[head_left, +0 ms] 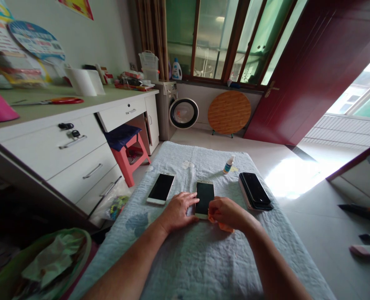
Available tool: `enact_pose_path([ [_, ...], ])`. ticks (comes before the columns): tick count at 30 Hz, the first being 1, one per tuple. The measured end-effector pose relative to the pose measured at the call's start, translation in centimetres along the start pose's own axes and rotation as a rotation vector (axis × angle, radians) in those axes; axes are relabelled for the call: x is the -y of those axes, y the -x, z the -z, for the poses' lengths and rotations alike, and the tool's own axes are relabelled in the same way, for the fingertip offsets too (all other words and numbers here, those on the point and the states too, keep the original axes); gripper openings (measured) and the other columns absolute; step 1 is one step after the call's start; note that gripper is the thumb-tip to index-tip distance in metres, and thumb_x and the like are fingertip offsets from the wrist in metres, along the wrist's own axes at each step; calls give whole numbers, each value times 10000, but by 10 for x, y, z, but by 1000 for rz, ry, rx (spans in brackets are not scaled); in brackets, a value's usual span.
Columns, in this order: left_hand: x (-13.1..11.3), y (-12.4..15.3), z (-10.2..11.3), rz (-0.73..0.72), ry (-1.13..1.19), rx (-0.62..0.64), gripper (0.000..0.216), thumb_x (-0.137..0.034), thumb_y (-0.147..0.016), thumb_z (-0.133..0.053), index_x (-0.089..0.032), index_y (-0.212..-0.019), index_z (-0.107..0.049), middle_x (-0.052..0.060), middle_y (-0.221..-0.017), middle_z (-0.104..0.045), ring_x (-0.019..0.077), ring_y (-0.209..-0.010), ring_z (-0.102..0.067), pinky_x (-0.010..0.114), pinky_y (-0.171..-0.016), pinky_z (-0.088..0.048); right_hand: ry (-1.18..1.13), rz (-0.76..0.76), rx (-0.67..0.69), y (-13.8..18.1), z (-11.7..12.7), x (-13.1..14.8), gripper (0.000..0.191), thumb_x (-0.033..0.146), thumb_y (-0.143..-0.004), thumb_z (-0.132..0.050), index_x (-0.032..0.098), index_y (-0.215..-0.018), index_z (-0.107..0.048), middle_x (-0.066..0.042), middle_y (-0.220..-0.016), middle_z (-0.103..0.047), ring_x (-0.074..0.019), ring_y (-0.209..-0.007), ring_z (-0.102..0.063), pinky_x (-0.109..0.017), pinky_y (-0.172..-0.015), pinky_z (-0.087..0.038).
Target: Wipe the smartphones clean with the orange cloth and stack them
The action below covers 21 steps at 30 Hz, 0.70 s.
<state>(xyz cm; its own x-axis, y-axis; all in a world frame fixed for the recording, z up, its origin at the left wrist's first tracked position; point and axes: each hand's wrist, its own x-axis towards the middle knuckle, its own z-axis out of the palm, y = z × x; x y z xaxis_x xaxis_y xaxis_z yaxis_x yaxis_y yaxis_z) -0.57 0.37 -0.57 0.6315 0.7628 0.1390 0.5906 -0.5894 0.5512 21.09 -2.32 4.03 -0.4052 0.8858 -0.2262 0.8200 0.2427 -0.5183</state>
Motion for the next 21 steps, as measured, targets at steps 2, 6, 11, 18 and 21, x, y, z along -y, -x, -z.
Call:
enact_pose_path([
  [2,0,0,0,2,-3,3,563,-381,-710,-735,-212,-1234,-620,96,-1374,-543,275,-1257,-488,428,-1075,-357,-8,-11,-27,-3,1,-8,196,53,-675,-554,177,-718,-699,-2,-765,-624,-97,-658,-547,-179,-624,-371],
  [6,1,0,-1,-3,-8,5,582,-412,-708,-745,-209,-1237,-615,95,-1379,-537,276,-1258,-487,427,-1074,-355,-11,-17,-192,-15,-4,-24,180,96,-736,-551,182,-764,-706,-4,-784,-602,-110,-718,-563,-191,-696,-394],
  [11,3,1,-2,-14,-17,-9,582,-453,-725,-732,-207,-1239,-612,96,-1385,-532,273,-1252,-489,420,-1064,-360,5,-31,-462,-35,-15,-35,189,139,-828,-511,169,-799,-695,-18,-803,-557,-124,-754,-553,-210,-726,-394],
  [18,2,1,-3,-25,-28,-33,579,-414,-702,-757,-219,-1230,-621,80,-1359,-556,272,-1235,-493,406,-1056,-369,107,-119,-529,-65,-11,-30,231,158,-888,-468,161,-813,-686,-38,-827,-555,-131,-766,-531,-214,-725,-376],
  [21,0,0,-1,-34,-7,-35,567,-422,-697,-761,-245,-1218,-627,58,-1348,-564,274,-1207,-511,407,-1053,-371,127,-134,-482,-79,-10,-17,253,161,-902,-446,159,-848,-693,-47,-879,-574,-121,-761,-533,-205,-720,-368],
])
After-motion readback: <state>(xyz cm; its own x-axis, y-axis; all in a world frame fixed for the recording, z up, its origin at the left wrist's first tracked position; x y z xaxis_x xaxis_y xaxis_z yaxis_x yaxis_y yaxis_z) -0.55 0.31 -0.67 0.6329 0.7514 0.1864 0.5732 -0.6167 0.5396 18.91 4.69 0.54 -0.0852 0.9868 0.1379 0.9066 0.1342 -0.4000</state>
